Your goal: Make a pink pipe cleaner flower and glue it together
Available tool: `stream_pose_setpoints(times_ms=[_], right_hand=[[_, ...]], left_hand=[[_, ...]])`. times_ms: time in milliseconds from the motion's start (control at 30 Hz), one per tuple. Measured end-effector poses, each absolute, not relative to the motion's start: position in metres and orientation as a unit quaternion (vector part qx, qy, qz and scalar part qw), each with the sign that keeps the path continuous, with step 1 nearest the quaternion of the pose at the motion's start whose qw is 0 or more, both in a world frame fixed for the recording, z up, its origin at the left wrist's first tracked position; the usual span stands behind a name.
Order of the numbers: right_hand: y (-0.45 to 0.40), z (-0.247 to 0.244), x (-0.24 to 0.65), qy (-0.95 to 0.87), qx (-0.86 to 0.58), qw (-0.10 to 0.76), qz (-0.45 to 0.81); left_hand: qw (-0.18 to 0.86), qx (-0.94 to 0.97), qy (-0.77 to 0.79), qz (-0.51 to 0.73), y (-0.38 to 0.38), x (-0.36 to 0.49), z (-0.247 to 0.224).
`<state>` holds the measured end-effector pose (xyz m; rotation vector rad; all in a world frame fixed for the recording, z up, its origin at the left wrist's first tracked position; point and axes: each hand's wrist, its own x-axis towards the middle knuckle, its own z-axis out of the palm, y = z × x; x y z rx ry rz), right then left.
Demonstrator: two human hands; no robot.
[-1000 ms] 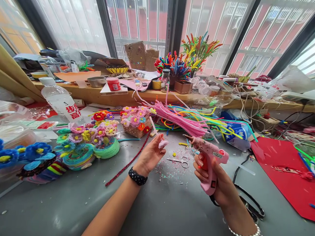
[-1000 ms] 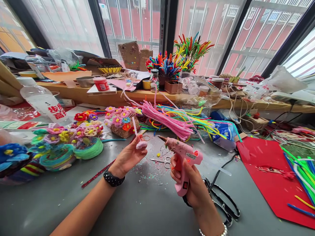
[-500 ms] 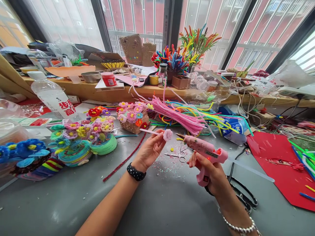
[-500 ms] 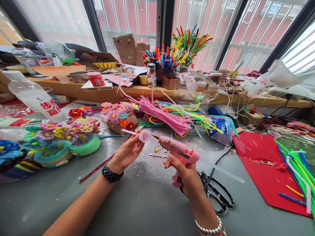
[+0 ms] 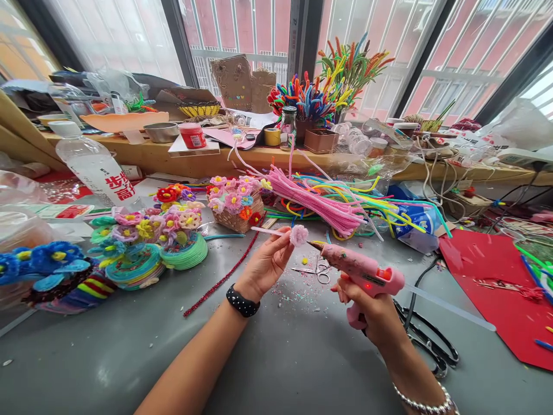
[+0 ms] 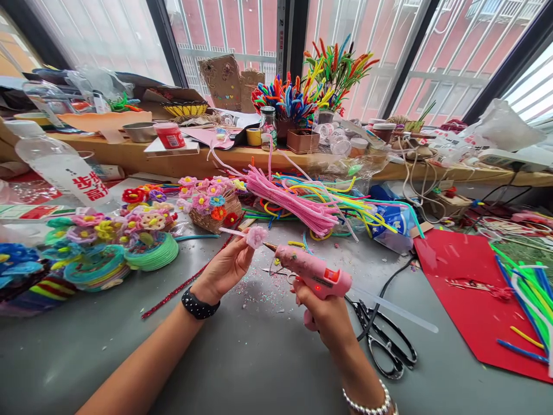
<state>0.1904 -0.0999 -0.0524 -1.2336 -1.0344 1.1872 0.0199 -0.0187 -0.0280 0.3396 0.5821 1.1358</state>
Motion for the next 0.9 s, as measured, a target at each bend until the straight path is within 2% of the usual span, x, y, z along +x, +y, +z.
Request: stream_pose_setpoints(times_ms=[233,467,900], right_hand=[[-0.0986,-0.0585,0.1932,-0.399,-0.518,0.553,0.517],[-0.1003,-0.0559,0.1895,-0.380,-0.563,0.517,0.521],[-0.1003,-0.0552,0.1899,-0.379,-0.567,0.521,0.512]], left_hand=[[0.795,0.162,0.278,0.514,-0.0191,0.0199,-0.0276],[0.797,0.161,0.281,0.510,-0.0195,0.0196,-0.0276],[0.798,0.180,0.277,0.504,-0.0196,0.0198,-0.0278]])
